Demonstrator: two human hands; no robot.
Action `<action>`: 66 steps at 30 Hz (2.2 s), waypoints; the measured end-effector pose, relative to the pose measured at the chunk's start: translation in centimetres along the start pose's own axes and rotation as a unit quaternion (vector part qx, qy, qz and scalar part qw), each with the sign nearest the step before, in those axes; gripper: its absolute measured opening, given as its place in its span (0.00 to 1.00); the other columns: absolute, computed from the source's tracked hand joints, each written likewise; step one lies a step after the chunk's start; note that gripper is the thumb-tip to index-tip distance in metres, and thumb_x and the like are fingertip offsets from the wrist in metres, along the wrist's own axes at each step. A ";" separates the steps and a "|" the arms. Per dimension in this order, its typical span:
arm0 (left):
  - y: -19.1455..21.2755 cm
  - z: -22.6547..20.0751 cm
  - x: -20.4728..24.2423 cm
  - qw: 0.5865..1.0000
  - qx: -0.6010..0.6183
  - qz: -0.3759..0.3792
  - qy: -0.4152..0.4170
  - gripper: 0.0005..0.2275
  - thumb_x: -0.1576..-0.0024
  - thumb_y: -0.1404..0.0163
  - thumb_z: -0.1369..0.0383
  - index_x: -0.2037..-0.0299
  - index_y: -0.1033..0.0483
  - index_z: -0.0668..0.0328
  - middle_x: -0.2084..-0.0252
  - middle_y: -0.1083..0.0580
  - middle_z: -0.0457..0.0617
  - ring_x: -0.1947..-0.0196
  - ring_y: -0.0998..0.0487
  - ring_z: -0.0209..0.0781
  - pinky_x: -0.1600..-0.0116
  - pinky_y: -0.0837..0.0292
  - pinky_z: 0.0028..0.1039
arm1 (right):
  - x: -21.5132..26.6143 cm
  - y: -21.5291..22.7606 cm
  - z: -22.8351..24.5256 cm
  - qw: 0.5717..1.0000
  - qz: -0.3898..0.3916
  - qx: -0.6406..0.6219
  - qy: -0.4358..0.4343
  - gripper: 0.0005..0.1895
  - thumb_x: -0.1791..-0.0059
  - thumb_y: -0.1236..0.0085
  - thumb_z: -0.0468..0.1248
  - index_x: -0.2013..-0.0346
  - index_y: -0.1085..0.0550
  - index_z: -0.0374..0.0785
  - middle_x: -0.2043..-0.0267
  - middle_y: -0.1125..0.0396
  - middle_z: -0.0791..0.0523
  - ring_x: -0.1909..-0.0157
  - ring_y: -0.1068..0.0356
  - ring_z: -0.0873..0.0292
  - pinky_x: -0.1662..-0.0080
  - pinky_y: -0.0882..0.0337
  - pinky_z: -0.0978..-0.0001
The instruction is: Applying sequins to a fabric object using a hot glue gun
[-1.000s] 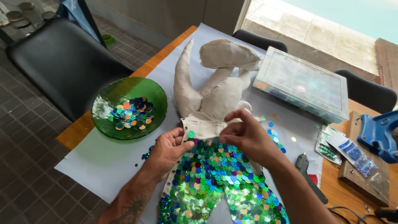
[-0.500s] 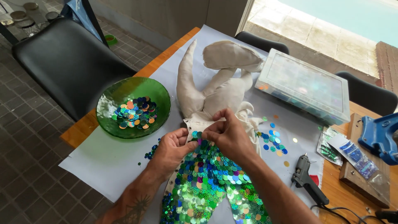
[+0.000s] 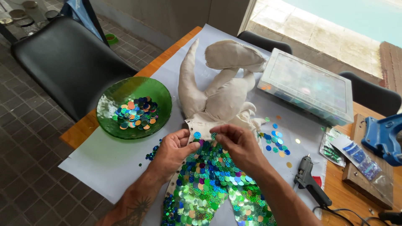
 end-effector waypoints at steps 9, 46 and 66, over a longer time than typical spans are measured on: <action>0.0 0.4 -0.4 1.000 0.006 -0.022 0.005 0.18 0.46 0.41 0.78 0.45 0.25 0.76 0.58 0.17 0.59 0.57 0.19 0.38 0.49 0.20 0.35 | -0.4 0.2 -1.0 0.996 -0.030 -0.053 -0.070 0.10 0.55 0.38 0.23 0.59 0.23 0.20 0.72 0.25 0.45 0.70 0.26 0.59 0.69 0.28 0.73; -0.3 -0.1 -0.6 0.999 -0.010 -0.033 -0.001 0.17 0.47 0.41 0.78 0.47 0.23 0.75 0.60 0.17 0.57 0.58 0.20 0.35 0.50 0.19 0.32 | -0.2 -2.6 -2.0 0.985 -0.142 0.091 0.024 0.08 0.53 0.35 0.35 0.67 0.20 0.31 0.75 0.39 0.58 0.70 0.39 0.63 0.66 0.38 0.69; 0.8 1.7 -1.6 1.000 -0.010 -0.019 -0.002 0.17 0.46 0.42 0.80 0.46 0.23 0.73 0.57 0.17 0.59 0.58 0.18 0.39 0.53 0.17 0.35 | -1.2 -2.2 -2.7 0.990 -0.113 0.085 -0.008 0.10 0.61 0.25 0.35 0.69 0.18 0.36 0.72 0.40 0.60 0.70 0.39 0.66 0.65 0.35 0.72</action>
Point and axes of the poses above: each hand's wrist, its own x-axis away from the middle knuckle, its own y-axis out of the back of the hand, z = x × y, the point moved 1 cm from there along -x, towards the middle knuckle
